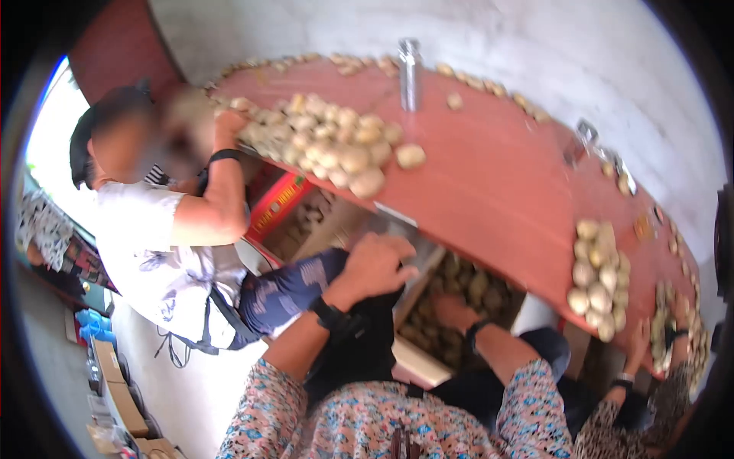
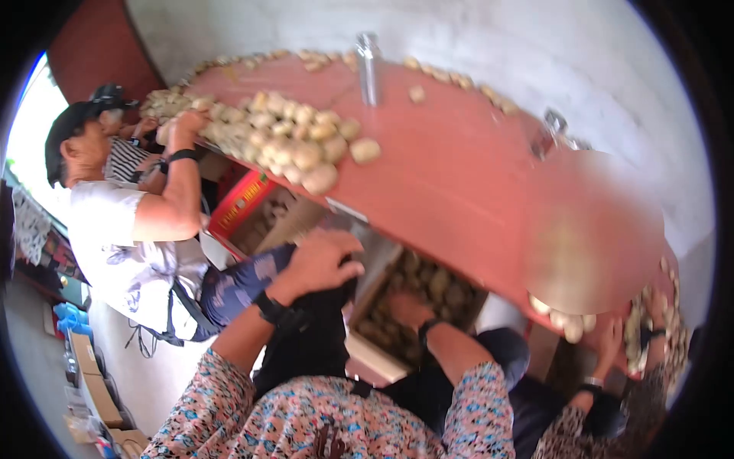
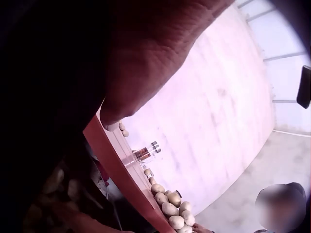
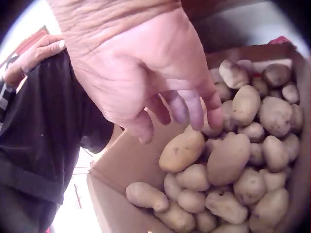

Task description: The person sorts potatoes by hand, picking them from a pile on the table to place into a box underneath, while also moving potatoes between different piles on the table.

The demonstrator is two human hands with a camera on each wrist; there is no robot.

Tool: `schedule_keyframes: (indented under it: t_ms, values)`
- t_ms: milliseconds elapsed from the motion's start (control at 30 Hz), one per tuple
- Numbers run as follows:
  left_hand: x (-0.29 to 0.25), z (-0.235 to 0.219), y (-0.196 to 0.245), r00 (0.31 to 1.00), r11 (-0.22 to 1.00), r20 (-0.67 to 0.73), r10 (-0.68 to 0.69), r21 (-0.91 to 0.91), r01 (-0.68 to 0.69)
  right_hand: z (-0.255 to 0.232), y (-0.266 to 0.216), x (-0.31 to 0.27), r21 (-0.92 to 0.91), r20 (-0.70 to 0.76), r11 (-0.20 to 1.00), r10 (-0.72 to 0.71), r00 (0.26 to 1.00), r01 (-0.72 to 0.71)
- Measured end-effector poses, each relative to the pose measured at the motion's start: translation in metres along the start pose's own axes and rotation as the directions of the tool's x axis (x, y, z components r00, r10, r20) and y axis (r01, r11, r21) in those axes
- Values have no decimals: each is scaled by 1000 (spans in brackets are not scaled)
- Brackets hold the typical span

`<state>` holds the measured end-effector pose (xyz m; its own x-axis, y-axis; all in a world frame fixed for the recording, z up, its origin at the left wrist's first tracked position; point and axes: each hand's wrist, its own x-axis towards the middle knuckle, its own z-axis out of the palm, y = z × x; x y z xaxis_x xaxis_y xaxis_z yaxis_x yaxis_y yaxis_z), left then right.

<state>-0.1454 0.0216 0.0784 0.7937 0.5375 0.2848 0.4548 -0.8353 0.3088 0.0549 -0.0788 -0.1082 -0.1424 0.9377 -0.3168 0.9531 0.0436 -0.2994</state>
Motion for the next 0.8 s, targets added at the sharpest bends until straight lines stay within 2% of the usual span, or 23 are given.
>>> schedule_keyframes:
  t_ms: [33, 100, 133, 200, 267, 300, 367, 433, 467, 500, 533, 567, 600, 633, 667, 733, 800]
  values:
    - [0, -3, -3, 1000, 997, 24, -2, -73, 4, 6, 1, -2, -35, -33, 999, -38, 999, 37]
    - [-3, -8, -7, 1000, 987, -18, 26, -160, -28, 26, 8, 1, -211, -89, 968, -154, 984, 133]
    - [-4, -12, -8, 1000, 980, 26, 16, -196, -10, 37, 8, 4, -253, -79, 960, -142, 987, 118]
    - [-7, -13, -10, 999, 974, 29, -21, -225, 27, 57, 8, 16, -306, -82, 945, -142, 986, 111]
    - [-9, -15, -7, 998, 965, 29, -62, -254, 67, 67, 10, 24, -195, -119, 981, -25, 993, 1]
    - [-9, -15, -6, 997, 966, 6, -76, -249, 75, 60, 10, 26, -205, -124, 979, -26, 992, 0]
    - [-12, -12, -12, 996, 972, -53, -75, -227, 61, 50, 12, 28, 153, -41, 988, -4, 999, 10]
    - [-10, -6, -8, 994, 979, -93, -60, -202, 41, 22, -2, 14, 198, 12, 980, -32, 999, 29]
    - [-9, -6, -8, 995, 980, -84, -55, -198, 37, 10, -14, 4, 76, 14, 995, 66, 998, -67]
    - [-9, -3, -7, 995, 976, -84, -59, -215, 40, 21, -1, 12, -29, 197, 1000, 16, 980, -10]
    - [-9, -2, -3, 987, 984, -157, -39, -179, 11, -4, -18, -4, 154, 175, 986, 33, 984, -61]
    - [-13, -1, -1, 990, 978, -131, -56, -209, 28, -19, -22, -7, 135, 329, 991, -24, 944, -22]
    - [-9, 0, 1, 988, 974, -131, -83, -221, 52, -17, -27, -18, 156, 239, 988, -42, 970, 5]
    - [-6, 0, 8, 993, 970, -111, -46, -243, 18, -21, -29, -29, 150, 141, 987, -82, 987, 61]
    - [-8, -3, 13, 991, 967, -120, -64, -251, 32, -35, -33, -47, 161, 135, 986, -59, 989, 37]
    - [-6, -7, 12, 988, 966, -124, -94, -253, 60, -79, -51, -72, 207, 176, 975, -121, 977, 83]
    - [-4, -7, 17, 987, 958, -110, -117, -273, 83, -110, -48, -93, 263, 165, 960, -145, 976, 98]
